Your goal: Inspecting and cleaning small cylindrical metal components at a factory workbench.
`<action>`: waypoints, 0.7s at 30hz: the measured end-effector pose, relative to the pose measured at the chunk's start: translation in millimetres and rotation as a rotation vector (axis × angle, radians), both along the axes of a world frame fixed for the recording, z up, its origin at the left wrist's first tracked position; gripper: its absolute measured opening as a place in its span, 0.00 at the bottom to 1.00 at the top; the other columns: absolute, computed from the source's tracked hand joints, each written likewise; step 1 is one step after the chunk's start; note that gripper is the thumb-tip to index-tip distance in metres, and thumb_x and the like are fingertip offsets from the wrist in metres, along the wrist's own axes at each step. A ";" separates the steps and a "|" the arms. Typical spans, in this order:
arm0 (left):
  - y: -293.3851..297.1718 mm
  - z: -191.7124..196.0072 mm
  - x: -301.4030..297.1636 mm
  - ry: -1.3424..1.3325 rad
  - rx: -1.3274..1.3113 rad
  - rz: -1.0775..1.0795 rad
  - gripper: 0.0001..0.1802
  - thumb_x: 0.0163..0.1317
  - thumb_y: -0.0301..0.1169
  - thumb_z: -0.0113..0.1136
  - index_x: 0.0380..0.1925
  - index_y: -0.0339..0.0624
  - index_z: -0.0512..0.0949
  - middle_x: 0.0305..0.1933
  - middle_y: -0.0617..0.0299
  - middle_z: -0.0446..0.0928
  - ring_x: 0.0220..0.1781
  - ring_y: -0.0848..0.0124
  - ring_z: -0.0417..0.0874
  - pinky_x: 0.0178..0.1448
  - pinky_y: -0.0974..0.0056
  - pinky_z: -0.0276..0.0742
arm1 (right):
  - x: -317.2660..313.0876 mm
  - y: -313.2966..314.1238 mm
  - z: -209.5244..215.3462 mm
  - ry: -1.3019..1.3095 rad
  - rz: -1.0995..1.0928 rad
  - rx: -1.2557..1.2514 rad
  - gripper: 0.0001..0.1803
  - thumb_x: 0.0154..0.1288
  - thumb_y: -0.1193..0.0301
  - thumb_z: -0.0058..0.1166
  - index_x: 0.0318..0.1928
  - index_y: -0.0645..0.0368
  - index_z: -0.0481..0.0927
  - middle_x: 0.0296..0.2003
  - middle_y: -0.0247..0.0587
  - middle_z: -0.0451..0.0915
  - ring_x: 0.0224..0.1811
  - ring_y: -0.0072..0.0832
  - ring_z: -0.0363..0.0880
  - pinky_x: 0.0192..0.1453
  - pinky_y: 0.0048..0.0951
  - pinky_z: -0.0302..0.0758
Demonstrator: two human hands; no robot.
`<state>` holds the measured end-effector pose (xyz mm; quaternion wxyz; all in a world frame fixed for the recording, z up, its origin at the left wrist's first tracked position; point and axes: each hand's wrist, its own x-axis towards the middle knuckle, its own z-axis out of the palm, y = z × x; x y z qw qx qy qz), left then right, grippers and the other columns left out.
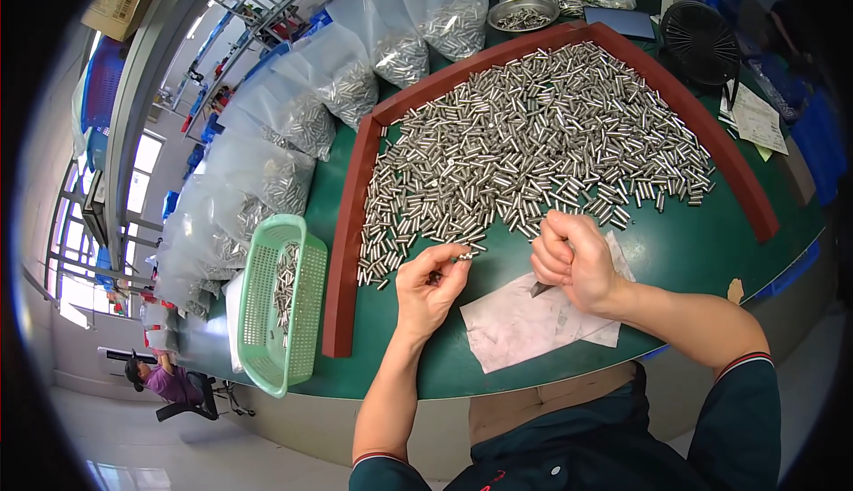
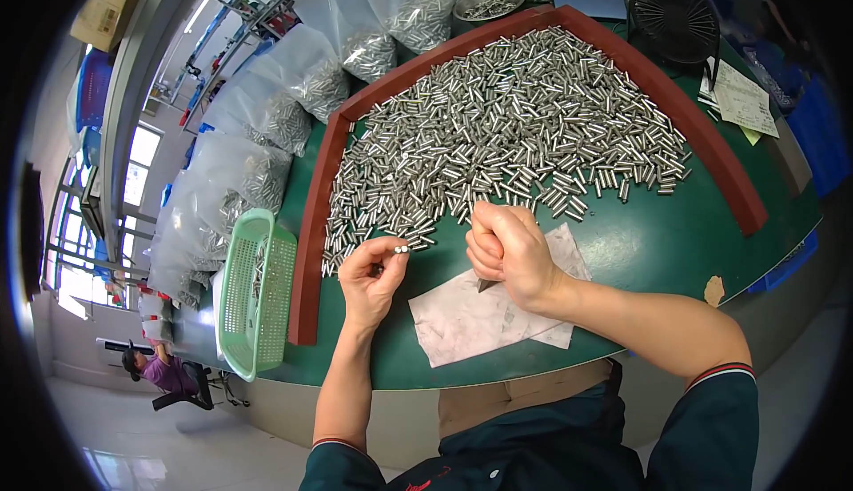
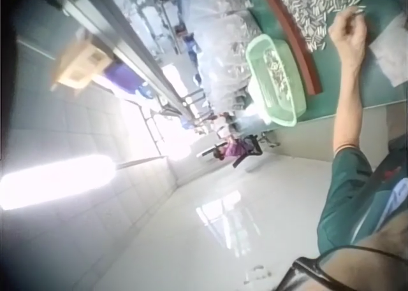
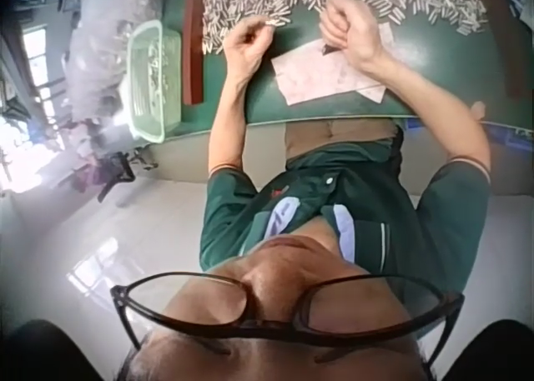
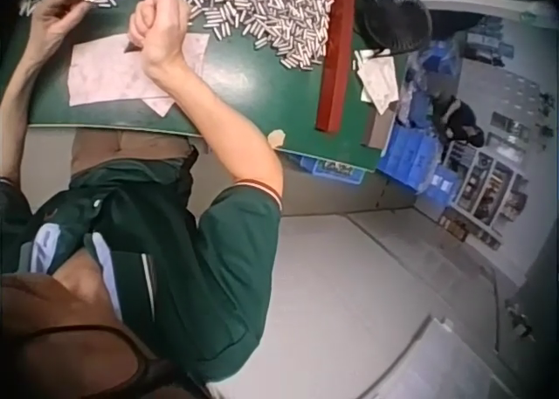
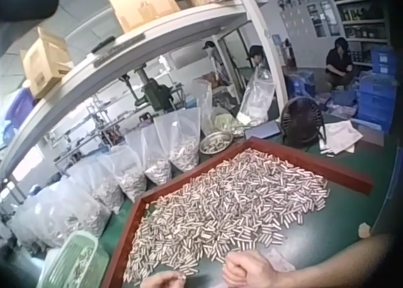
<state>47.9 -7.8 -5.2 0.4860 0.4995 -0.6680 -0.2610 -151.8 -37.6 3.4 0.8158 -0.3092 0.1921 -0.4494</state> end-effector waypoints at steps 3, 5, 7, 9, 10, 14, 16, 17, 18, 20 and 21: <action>-1.1 -2.2 1.0 0.066 0.014 0.000 0.06 0.49 0.20 0.58 0.30 0.36 0.76 0.17 0.72 0.67 0.17 0.86 0.60 0.20 0.79 0.54 | -0.4 0.2 -0.5 -0.005 0.000 -0.006 0.23 0.64 0.65 0.31 0.11 0.53 0.53 0.07 0.28 0.51 0.09 0.15 0.45 0.14 0.19 0.45; -1.0 -3.0 2.4 0.062 0.049 -0.004 0.06 0.51 0.20 0.57 0.31 0.36 0.76 0.19 0.71 0.68 0.18 0.87 0.61 0.22 0.80 0.55 | -0.6 0.1 -0.9 -0.006 -0.001 -0.009 0.23 0.64 0.65 0.31 0.11 0.54 0.53 0.07 0.28 0.51 0.09 0.15 0.45 0.14 0.19 0.45; 0.4 0.9 0.7 0.171 0.147 -0.019 0.06 0.51 0.20 0.56 0.32 0.35 0.74 0.19 0.71 0.68 0.19 0.87 0.62 0.23 0.80 0.55 | -0.8 -0.1 -1.3 -0.003 -0.002 -0.009 0.22 0.64 0.65 0.31 0.11 0.54 0.53 0.07 0.28 0.52 0.09 0.15 0.45 0.14 0.19 0.45; 1.6 -0.6 1.4 0.423 0.311 -0.084 0.04 0.56 0.23 0.51 0.32 0.35 0.71 0.22 0.68 0.69 0.19 0.86 0.61 0.25 0.79 0.56 | -0.2 0.7 -0.6 -0.008 0.001 -0.008 0.22 0.64 0.65 0.31 0.11 0.54 0.53 0.07 0.28 0.52 0.09 0.15 0.45 0.14 0.19 0.45; 2.9 0.3 0.9 0.605 0.408 -0.176 0.04 0.58 0.25 0.50 0.32 0.36 0.70 0.22 0.66 0.69 0.18 0.85 0.59 0.24 0.79 0.55 | 0.1 1.1 -0.3 -0.013 0.004 -0.008 0.22 0.64 0.66 0.31 0.11 0.54 0.53 0.07 0.28 0.52 0.09 0.15 0.45 0.14 0.19 0.45; 3.0 12.7 -10.0 0.937 0.697 -0.326 0.06 0.60 0.30 0.48 0.31 0.39 0.70 0.24 0.59 0.72 0.15 0.84 0.55 0.21 0.77 0.52 | -1.0 0.7 -0.7 -0.003 -0.005 0.005 0.22 0.64 0.66 0.31 0.11 0.54 0.53 0.08 0.28 0.52 0.09 0.15 0.45 0.14 0.19 0.45; 2.1 10.3 -9.4 0.989 0.749 -0.333 0.07 0.60 0.30 0.48 0.31 0.38 0.70 0.25 0.57 0.74 0.14 0.84 0.55 0.20 0.77 0.51 | -0.9 0.1 -1.0 0.003 0.004 -0.003 0.22 0.64 0.65 0.31 0.11 0.54 0.53 0.08 0.28 0.52 0.10 0.15 0.45 0.14 0.19 0.45; 2.2 9.2 -9.4 1.007 0.794 -0.326 0.07 0.60 0.30 0.48 0.32 0.37 0.71 0.25 0.58 0.74 0.14 0.84 0.55 0.20 0.77 0.51 | -0.7 0.1 -0.7 0.007 0.005 0.002 0.22 0.64 0.65 0.31 0.11 0.54 0.53 0.08 0.28 0.52 0.10 0.15 0.45 0.14 0.19 0.45; 2.1 8.2 -9.2 1.024 0.840 -0.319 0.08 0.60 0.31 0.48 0.32 0.37 0.71 0.25 0.58 0.74 0.14 0.84 0.55 0.20 0.78 0.51 | 0.1 -0.3 -0.1 0.018 -0.003 0.001 0.23 0.64 0.65 0.31 0.11 0.53 0.53 0.07 0.27 0.51 0.09 0.16 0.44 0.14 0.20 0.45; 1.5 7.9 -9.4 0.973 0.839 -0.298 0.09 0.60 0.31 0.48 0.34 0.35 0.73 0.26 0.59 0.74 0.15 0.84 0.56 0.21 0.78 0.52 | 2.0 -0.9 -0.7 0.027 -0.014 -0.004 0.23 0.65 0.63 0.30 0.11 0.52 0.53 0.06 0.27 0.50 0.09 0.16 0.43 0.14 0.20 0.45; 1.4 7.8 -9.8 0.943 0.836 -0.289 0.10 0.60 0.31 0.48 0.34 0.35 0.73 0.26 0.59 0.75 0.15 0.84 0.56 0.21 0.78 0.52 | 2.1 -0.9 -0.3 0.032 -0.013 0.003 0.23 0.65 0.63 0.30 0.11 0.52 0.53 0.06 0.27 0.50 0.09 0.16 0.43 0.14 0.20 0.45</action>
